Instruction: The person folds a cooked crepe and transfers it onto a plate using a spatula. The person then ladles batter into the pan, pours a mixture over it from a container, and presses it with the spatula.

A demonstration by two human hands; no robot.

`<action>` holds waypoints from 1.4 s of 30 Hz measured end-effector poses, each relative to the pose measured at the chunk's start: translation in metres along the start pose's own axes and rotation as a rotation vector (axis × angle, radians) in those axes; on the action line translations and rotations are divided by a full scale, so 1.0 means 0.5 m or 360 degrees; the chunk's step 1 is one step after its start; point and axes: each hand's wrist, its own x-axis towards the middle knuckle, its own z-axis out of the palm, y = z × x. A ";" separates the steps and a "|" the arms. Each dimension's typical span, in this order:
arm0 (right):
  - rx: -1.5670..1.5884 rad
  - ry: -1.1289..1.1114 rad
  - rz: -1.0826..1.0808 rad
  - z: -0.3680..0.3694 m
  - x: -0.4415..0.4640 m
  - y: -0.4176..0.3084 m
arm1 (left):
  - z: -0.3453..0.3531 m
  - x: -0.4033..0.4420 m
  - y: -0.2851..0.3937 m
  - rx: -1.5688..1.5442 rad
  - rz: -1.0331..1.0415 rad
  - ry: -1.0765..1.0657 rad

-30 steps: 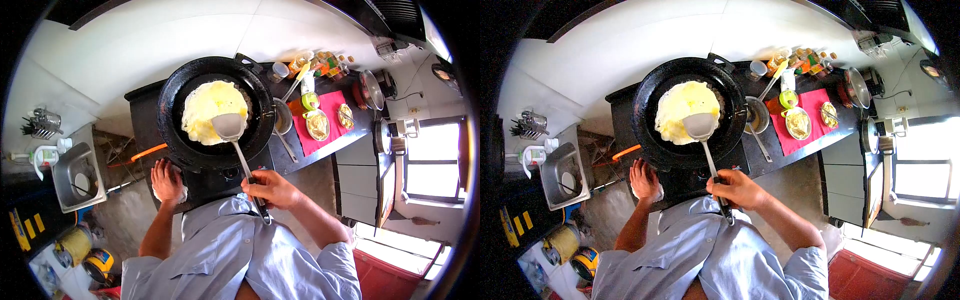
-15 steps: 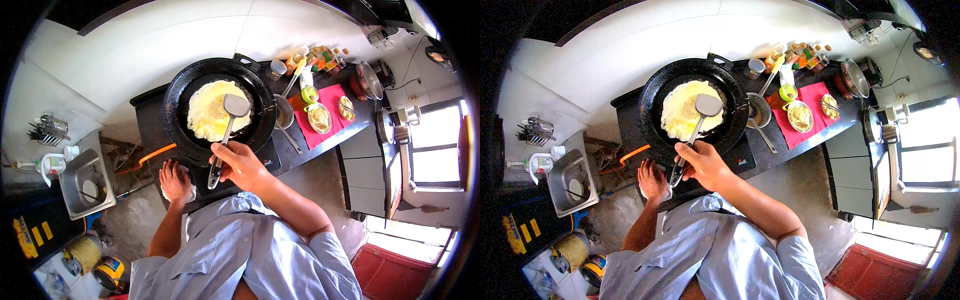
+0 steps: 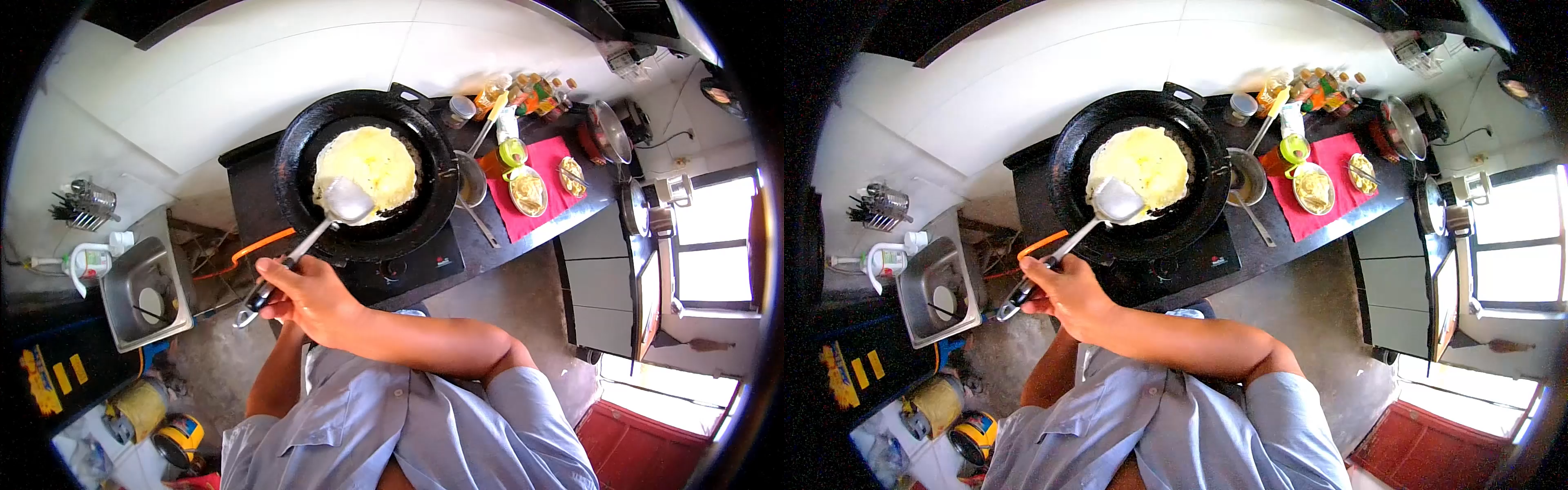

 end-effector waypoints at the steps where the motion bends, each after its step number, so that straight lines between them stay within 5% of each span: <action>1: 0.0019 0.0004 0.0015 0.017 0.010 0.006 | -0.002 0.001 -0.001 -0.0008 -0.0013 -0.0021; 9: -0.0157 0.0016 -0.0252 0.013 0.070 -0.058 | -0.010 -0.011 -0.010 -0.0063 -0.0325 -0.0299; 13: -0.0267 0.0146 -0.0303 -0.049 0.125 -0.109 | 0.045 -0.007 -0.034 0.0048 -0.0065 0.0173; 17: -0.0398 0.0061 -0.0095 -0.074 0.095 -0.090 | 0.032 -0.011 -0.025 0.0026 -0.0319 -0.0178; 21: -0.0454 -0.0233 -0.0058 -0.080 0.015 -0.063 | 0.024 -0.014 -0.028 0.0012 -0.0055 0.0101; 23: -0.0622 -0.0061 0.0191 -0.090 -0.039 -0.089 | 0.029 -0.010 -0.033 -0.0070 -0.0085 0.0098; 29: -0.1419 0.0207 0.0310 -0.192 -0.172 -0.296 | 0.028 -0.008 -0.031 -0.0100 -0.0146 0.0122; 32: -0.2699 0.0387 -0.0032 -0.181 -0.202 -0.438 | 0.026 -0.006 -0.029 -0.0132 -0.0179 0.0123; 33: -0.3206 0.0355 -0.0312 -0.185 -0.199 -0.475 | 0.024 -0.007 -0.029 -0.0144 -0.0185 0.0119; 35: -0.3435 0.0054 -0.0779 -0.185 -0.175 -0.546 | 0.026 -0.006 -0.030 -0.0166 -0.0192 0.0135; 39: -0.4267 -0.0208 -0.0725 -0.121 -0.106 -0.645 | 0.024 -0.008 -0.030 -0.0167 -0.0213 0.0133; 42: -0.4551 -0.0468 -0.1153 -0.103 -0.035 -0.684 | 0.024 -0.006 -0.030 -0.0153 -0.0237 0.0110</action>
